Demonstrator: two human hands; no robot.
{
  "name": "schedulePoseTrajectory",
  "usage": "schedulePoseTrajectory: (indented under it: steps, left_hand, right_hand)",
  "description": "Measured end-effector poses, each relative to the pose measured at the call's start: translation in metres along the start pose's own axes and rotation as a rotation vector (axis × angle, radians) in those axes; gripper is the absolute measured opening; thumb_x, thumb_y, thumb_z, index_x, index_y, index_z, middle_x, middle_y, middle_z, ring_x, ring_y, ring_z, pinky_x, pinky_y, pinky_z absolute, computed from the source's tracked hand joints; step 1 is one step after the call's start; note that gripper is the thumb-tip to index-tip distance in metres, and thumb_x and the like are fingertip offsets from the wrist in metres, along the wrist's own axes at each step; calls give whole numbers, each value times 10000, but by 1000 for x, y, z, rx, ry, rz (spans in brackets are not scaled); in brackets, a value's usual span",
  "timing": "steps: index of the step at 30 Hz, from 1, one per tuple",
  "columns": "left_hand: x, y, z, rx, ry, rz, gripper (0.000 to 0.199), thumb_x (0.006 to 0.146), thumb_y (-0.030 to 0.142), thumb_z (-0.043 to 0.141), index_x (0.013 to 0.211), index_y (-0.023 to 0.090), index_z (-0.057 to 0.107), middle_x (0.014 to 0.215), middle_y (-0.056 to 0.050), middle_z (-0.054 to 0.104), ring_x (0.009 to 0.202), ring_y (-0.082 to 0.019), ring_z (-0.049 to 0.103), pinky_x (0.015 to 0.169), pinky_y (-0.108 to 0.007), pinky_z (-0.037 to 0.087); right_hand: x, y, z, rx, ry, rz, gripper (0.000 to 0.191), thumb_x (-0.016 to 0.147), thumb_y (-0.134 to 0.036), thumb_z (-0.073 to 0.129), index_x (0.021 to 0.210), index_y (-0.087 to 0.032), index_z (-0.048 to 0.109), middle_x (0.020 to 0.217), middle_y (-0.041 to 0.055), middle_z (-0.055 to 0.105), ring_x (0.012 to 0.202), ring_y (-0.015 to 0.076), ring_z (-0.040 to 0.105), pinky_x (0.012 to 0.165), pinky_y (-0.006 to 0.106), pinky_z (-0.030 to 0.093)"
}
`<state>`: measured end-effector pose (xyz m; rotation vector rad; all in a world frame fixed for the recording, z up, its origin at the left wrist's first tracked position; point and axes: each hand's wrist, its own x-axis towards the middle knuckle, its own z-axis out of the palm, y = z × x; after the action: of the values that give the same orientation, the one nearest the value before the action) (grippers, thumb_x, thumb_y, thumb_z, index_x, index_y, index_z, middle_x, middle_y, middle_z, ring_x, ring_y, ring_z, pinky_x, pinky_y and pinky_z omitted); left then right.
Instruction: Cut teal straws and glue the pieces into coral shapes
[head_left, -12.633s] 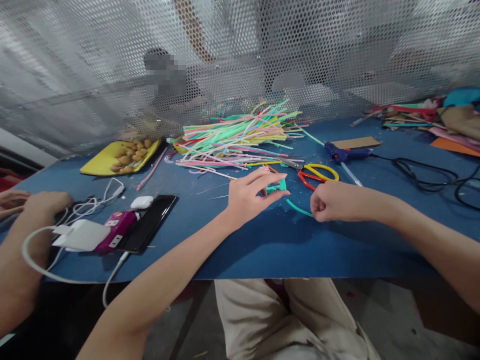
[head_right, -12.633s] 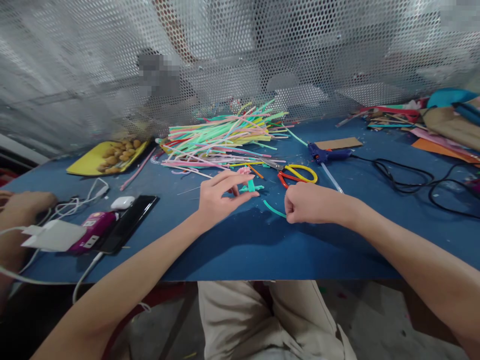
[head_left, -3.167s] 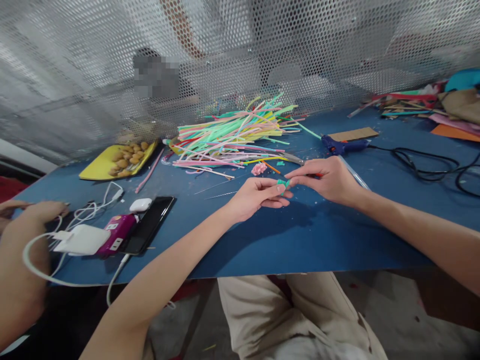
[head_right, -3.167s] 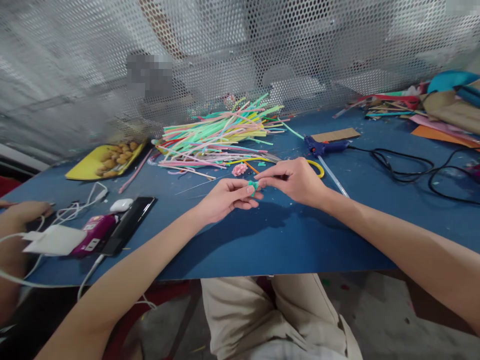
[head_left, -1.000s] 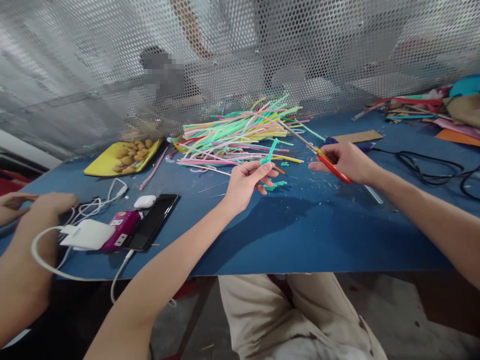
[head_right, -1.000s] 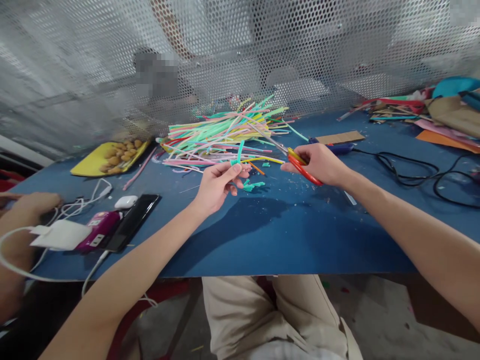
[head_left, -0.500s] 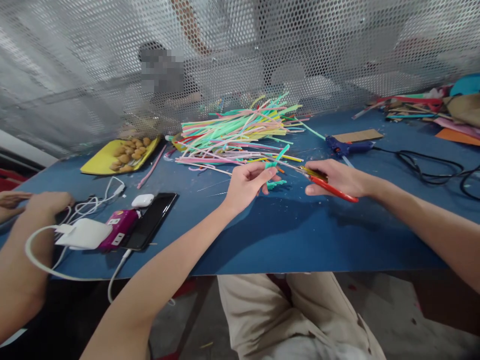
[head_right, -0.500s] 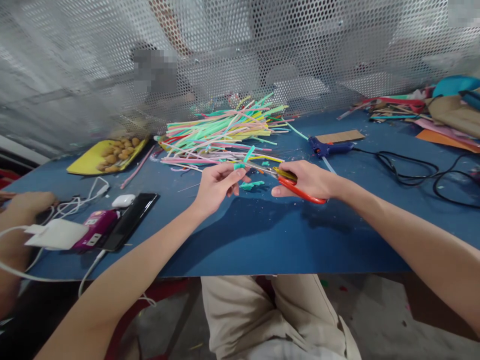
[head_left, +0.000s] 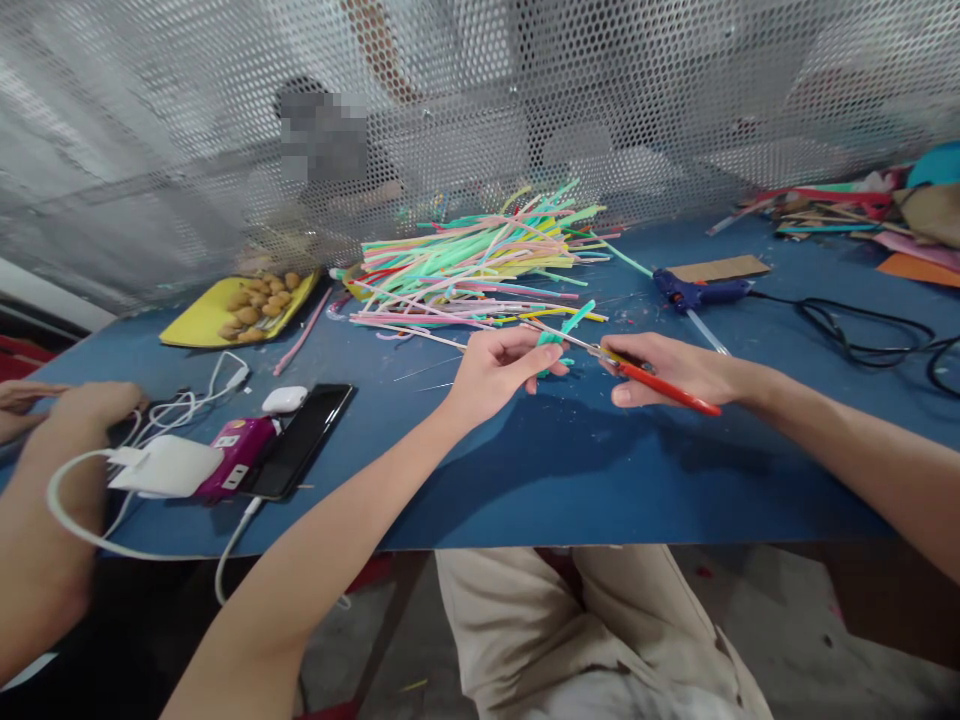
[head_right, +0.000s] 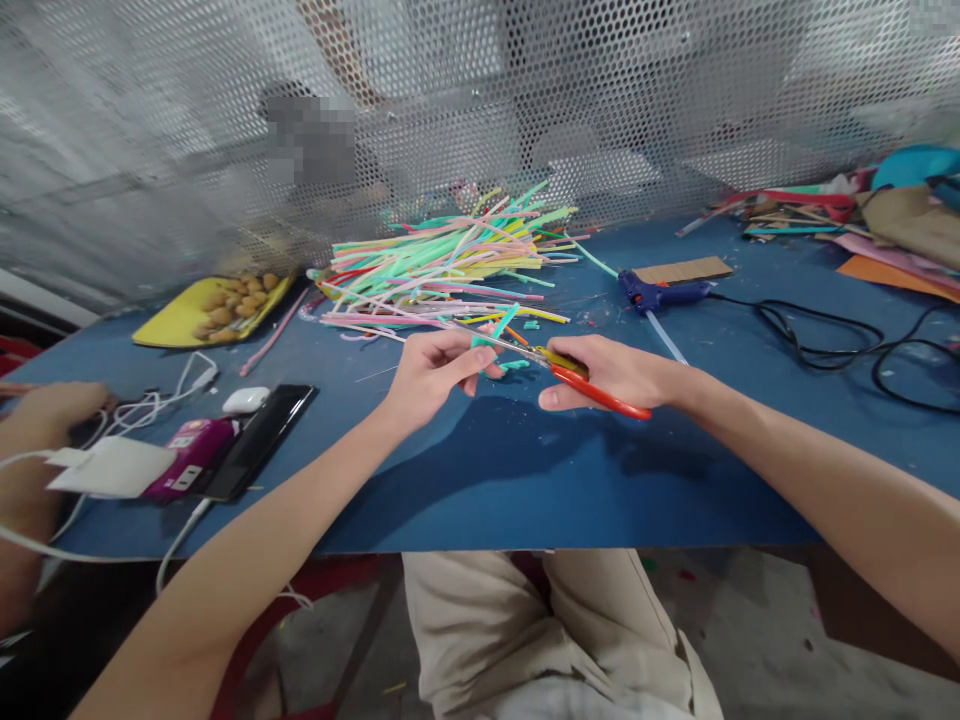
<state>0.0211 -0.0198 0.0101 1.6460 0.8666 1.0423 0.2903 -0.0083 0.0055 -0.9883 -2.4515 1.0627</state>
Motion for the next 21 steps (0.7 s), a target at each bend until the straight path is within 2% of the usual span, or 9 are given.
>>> schedulePoseTrajectory:
  steps: [5, 11, 16, 21]
  left_hand:
    - [0, -1, 0, 2, -19, 19, 228, 844, 410, 792, 862, 183, 789, 778, -47, 785, 469, -58, 561, 451, -198, 467]
    - [-2, 2, 2, 35, -4, 9, 237, 840, 436, 789, 881, 203, 801, 782, -50, 787, 485, -72, 574, 451, -212, 466]
    - [-3, 4, 3, 53, 2, -11, 277, 828, 474, 790, 890, 205, 813, 769, -60, 788, 485, -80, 571, 437, -209, 454]
    - [-5, 4, 3, 83, 10, -7, 301, 824, 485, 794, 873, 189, 818, 761, -67, 786, 476, -78, 555, 425, -205, 431]
  right_hand:
    - [-2, -7, 2, -1, 33, 26, 502, 855, -645, 683, 837, -224, 410, 747, -48, 365, 678, 130, 317, 624, 284, 281]
    - [-4, -8, 3, -23, 31, -10, 498, 891, -685, 601, 854, -221, 422, 753, -41, 379, 683, 135, 313, 639, 294, 288]
    - [-3, -7, 1, -63, 8, -4, 493, 873, -665, 639, 869, -228, 412, 770, -35, 421, 692, 142, 339, 649, 302, 307]
    - [-3, -14, 2, -102, 48, 46, 504, 851, -661, 661, 831, -232, 396, 746, -40, 431, 670, 140, 326, 632, 301, 286]
